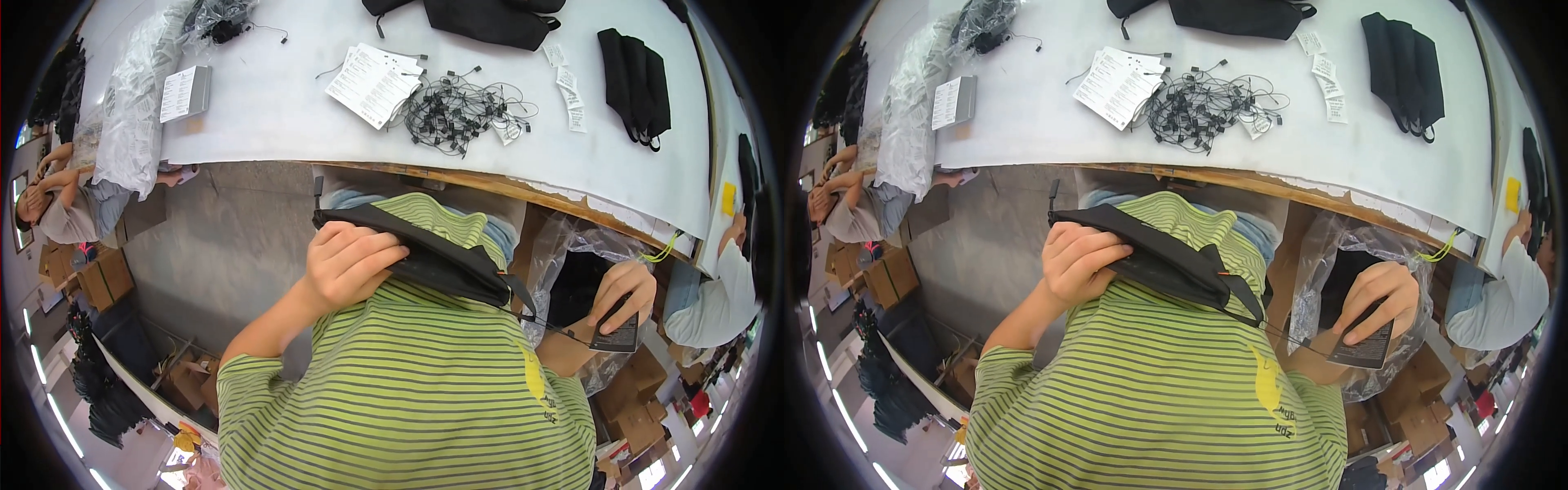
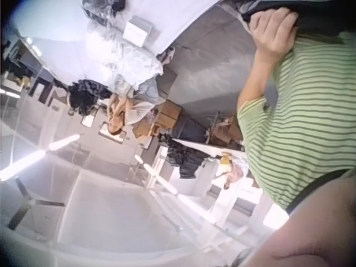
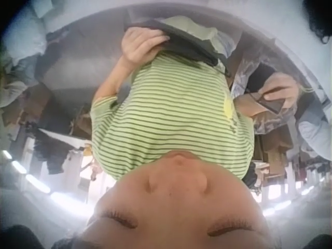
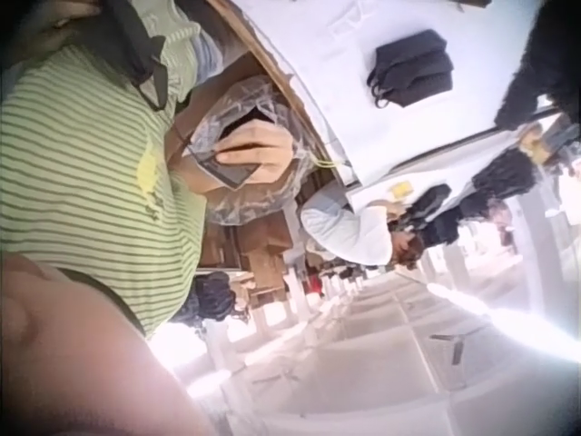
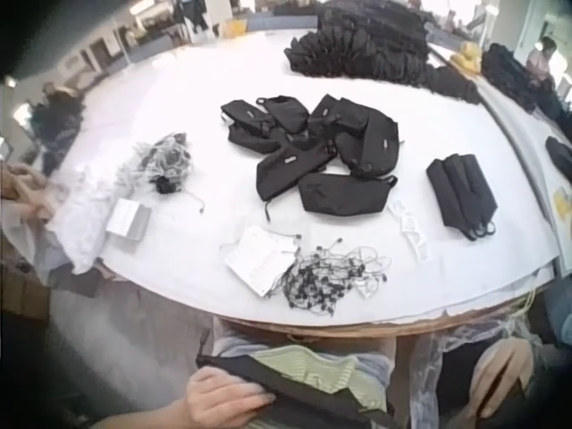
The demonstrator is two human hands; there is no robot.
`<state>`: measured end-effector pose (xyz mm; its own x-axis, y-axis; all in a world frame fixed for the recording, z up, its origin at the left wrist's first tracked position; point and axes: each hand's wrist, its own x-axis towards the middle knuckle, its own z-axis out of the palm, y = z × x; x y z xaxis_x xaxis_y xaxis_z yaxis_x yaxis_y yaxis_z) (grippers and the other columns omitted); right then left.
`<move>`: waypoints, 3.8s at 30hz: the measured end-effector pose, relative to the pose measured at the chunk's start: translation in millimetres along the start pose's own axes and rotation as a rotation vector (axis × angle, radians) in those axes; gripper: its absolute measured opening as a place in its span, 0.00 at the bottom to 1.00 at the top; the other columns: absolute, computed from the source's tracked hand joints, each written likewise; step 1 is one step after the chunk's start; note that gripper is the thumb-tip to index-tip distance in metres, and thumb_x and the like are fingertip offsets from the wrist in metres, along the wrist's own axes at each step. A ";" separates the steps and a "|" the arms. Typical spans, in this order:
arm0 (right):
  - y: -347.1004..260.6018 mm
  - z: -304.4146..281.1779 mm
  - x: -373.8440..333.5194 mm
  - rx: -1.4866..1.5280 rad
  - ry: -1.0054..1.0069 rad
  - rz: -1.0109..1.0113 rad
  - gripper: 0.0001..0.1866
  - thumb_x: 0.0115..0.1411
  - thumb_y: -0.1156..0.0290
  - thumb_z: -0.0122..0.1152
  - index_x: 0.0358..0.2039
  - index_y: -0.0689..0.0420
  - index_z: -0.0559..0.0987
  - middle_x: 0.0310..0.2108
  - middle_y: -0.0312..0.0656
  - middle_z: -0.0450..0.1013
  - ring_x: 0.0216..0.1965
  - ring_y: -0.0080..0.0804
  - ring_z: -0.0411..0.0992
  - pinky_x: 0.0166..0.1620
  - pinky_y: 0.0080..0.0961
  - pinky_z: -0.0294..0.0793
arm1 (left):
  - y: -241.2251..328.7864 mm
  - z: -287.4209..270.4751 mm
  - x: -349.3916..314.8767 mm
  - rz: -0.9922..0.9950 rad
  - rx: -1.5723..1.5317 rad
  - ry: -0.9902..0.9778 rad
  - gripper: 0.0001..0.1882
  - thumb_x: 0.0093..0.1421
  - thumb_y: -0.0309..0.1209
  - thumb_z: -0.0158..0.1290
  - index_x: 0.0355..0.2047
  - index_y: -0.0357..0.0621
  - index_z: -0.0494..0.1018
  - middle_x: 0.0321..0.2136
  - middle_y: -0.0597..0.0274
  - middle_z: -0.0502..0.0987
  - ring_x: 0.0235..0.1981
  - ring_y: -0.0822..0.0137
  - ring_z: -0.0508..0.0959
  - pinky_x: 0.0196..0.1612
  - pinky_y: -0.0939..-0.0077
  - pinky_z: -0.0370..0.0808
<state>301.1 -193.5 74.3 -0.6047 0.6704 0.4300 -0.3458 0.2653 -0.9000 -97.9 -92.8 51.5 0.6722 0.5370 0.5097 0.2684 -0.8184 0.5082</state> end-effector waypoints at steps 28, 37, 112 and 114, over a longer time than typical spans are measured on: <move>-9.3 4.5 -19.2 -0.081 0.043 0.129 0.14 0.57 0.63 0.61 0.34 0.61 0.84 0.33 0.47 0.80 0.28 0.31 0.74 0.30 0.20 0.74 | 15.7 -0.5 0.1 -0.105 -0.089 -0.076 0.18 0.34 0.19 0.57 0.31 0.39 0.78 0.27 0.65 0.77 0.26 0.67 0.74 0.31 0.75 0.68; -7.8 35.3 -33.7 -0.123 0.522 0.173 0.03 0.48 0.74 0.62 0.25 0.59 0.80 0.23 0.49 0.78 0.19 0.32 0.73 0.24 0.18 0.69 | 15.5 -1.0 -3.2 -0.170 -0.150 -0.062 0.22 0.33 0.20 0.60 0.34 0.39 0.75 0.29 0.61 0.76 0.25 0.63 0.74 0.27 0.72 0.69; 19.4 67.4 73.8 -0.561 1.193 0.693 0.13 0.57 0.68 0.65 0.21 0.65 0.78 0.09 0.32 0.57 0.14 0.14 0.49 0.17 0.20 0.47 | 18.3 57.1 101.3 0.128 0.036 -0.406 0.12 0.45 0.35 0.65 0.31 0.54 0.80 0.55 0.58 0.65 0.56 0.54 0.60 0.55 0.63 0.59; 24.5 65.9 75.4 -0.769 1.092 0.787 0.12 0.56 0.67 0.66 0.24 0.63 0.80 0.09 0.36 0.63 0.11 0.22 0.54 0.17 0.23 0.53 | 14.3 57.7 95.5 0.142 0.077 -0.417 0.12 0.44 0.35 0.65 0.32 0.55 0.80 0.54 0.60 0.66 0.54 0.55 0.61 0.54 0.63 0.61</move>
<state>199.8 -182.1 89.4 0.4671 0.8781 -0.1039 0.4433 -0.3342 -0.8318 10.0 -65.0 67.4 0.9228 0.3021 0.2391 0.1929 -0.8995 0.3921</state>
